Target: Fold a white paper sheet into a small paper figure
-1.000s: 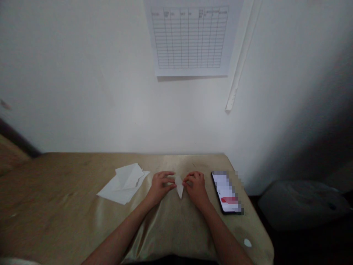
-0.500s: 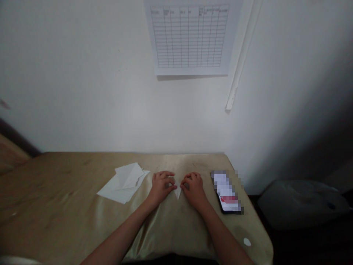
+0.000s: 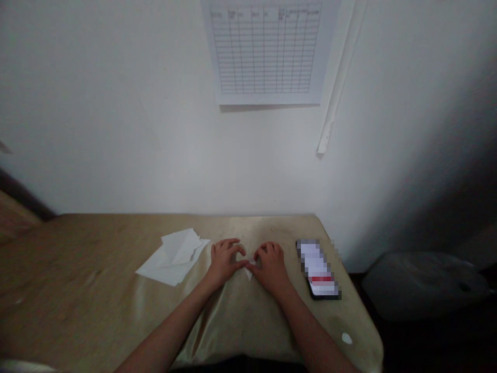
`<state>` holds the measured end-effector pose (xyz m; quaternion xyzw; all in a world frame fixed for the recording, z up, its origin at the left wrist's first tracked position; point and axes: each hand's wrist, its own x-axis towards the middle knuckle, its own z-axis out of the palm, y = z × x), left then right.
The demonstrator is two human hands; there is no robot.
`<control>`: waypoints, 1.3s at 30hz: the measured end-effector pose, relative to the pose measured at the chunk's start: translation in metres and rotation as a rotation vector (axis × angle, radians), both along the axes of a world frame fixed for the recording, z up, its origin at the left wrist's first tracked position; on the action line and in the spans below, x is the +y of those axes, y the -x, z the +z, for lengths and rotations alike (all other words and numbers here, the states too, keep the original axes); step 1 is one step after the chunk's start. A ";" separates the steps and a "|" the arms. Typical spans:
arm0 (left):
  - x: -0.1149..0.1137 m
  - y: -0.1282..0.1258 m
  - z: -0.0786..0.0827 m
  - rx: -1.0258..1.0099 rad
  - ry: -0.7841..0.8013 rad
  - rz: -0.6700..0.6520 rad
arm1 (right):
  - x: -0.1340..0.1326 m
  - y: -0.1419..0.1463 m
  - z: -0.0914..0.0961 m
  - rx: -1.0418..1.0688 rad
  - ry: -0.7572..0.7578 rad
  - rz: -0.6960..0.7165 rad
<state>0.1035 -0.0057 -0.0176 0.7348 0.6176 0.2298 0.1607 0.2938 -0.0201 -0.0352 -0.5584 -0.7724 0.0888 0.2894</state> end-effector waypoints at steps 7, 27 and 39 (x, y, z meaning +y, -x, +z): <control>0.001 0.002 -0.005 0.015 -0.018 -0.003 | 0.003 -0.002 0.004 -0.024 0.034 0.007; 0.002 0.005 -0.003 -0.045 -0.083 0.030 | -0.005 -0.009 0.012 0.053 -0.029 0.116; 0.003 0.005 -0.003 -0.089 -0.125 0.057 | -0.001 -0.007 0.000 0.038 -0.039 0.264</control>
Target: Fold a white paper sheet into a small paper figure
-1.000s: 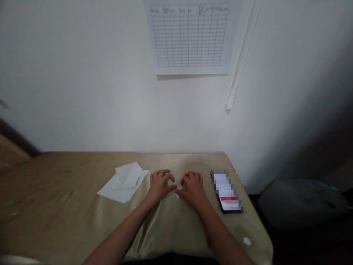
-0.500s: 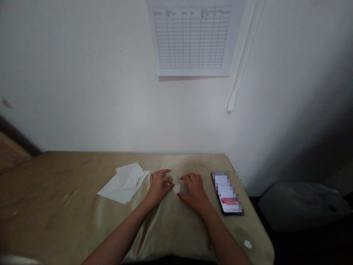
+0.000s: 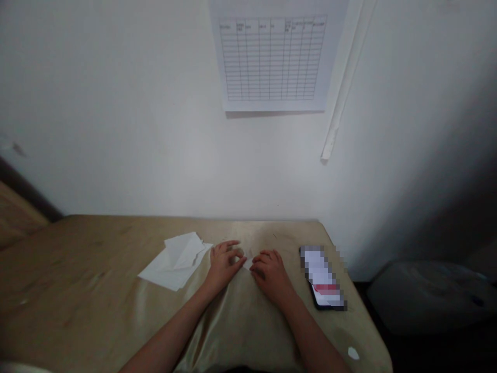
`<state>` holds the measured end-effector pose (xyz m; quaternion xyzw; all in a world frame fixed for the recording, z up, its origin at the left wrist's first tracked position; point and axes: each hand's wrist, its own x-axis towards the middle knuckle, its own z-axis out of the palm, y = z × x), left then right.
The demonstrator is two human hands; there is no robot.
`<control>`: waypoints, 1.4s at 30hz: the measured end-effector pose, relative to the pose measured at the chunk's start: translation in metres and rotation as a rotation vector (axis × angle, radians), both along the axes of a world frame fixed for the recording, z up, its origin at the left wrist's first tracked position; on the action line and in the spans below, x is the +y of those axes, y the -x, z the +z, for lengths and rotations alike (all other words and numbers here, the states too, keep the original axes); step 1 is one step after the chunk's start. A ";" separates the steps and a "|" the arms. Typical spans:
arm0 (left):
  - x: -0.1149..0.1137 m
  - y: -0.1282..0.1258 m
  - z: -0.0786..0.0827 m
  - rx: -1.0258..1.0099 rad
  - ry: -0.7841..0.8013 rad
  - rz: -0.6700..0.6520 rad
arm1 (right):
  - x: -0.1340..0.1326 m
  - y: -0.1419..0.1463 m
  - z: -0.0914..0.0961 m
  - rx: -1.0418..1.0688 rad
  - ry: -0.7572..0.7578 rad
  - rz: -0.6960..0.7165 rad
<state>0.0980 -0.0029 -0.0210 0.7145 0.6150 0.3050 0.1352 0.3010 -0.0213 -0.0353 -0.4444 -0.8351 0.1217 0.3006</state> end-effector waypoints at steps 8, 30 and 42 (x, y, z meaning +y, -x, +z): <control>0.002 -0.001 -0.001 -0.010 -0.003 0.025 | 0.002 -0.002 -0.003 0.059 0.058 -0.006; 0.005 -0.002 -0.005 -0.051 -0.033 0.110 | 0.003 0.001 -0.004 0.076 0.072 0.005; 0.006 0.010 0.000 -0.029 -0.091 0.015 | 0.007 -0.004 -0.009 0.081 0.060 -0.019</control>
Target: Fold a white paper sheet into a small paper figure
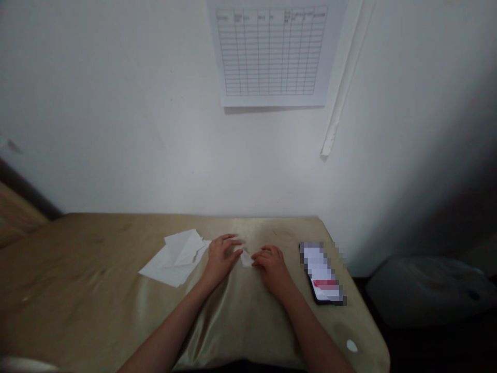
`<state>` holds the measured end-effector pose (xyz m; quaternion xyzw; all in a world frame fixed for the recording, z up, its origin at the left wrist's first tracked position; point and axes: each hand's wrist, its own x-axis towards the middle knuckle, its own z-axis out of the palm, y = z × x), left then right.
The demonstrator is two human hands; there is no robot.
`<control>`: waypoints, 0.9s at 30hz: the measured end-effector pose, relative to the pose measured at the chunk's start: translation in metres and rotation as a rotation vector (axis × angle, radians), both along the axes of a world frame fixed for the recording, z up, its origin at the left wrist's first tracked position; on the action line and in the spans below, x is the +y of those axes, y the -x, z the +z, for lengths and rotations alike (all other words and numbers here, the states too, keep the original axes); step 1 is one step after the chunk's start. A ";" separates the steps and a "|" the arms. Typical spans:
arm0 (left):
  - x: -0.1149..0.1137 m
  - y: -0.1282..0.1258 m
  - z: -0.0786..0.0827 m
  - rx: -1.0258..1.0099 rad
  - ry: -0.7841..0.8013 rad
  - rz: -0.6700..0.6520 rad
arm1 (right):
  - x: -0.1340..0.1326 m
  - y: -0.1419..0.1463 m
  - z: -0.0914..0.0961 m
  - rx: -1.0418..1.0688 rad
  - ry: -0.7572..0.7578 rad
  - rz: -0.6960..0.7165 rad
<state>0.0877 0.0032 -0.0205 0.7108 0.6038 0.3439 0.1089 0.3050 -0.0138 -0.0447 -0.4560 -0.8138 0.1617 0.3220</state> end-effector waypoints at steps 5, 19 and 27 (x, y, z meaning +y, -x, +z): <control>0.001 0.014 0.010 0.096 -0.003 -0.095 | 0.005 -0.010 0.002 -0.027 -0.063 0.007; -0.007 0.002 0.009 0.146 0.073 -0.211 | 0.000 -0.004 0.012 -0.026 -0.109 -0.032; -0.009 -0.001 0.012 0.213 0.052 -0.257 | -0.007 0.002 0.016 -0.188 -0.056 -0.164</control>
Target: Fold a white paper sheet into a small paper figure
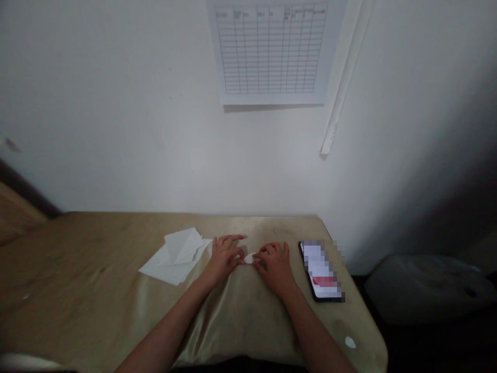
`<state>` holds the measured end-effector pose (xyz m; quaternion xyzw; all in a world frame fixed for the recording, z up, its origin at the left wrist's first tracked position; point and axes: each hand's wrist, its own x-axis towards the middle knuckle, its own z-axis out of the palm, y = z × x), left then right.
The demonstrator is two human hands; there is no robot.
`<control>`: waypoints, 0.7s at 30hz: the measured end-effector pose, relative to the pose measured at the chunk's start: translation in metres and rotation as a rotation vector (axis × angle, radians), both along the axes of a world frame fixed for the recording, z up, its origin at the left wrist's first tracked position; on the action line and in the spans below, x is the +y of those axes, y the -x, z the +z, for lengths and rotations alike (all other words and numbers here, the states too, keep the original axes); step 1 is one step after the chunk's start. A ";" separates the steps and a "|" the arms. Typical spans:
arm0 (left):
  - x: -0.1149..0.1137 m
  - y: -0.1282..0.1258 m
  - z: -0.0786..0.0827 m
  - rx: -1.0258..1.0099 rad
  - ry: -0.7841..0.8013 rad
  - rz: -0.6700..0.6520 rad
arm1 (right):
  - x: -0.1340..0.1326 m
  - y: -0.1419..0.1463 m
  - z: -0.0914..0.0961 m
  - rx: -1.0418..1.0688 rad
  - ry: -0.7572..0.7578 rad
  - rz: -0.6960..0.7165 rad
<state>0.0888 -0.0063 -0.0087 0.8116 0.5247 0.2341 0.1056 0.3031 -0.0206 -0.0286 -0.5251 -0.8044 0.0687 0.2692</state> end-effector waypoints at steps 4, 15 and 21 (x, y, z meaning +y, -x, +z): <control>0.000 0.003 0.003 0.037 -0.021 0.024 | -0.001 0.001 0.000 -0.009 0.019 0.005; 0.003 0.009 0.001 0.128 -0.082 0.092 | 0.000 0.003 0.000 -0.026 0.037 -0.004; 0.005 0.014 -0.002 0.132 -0.168 0.258 | 0.002 0.003 -0.004 -0.016 0.012 -0.053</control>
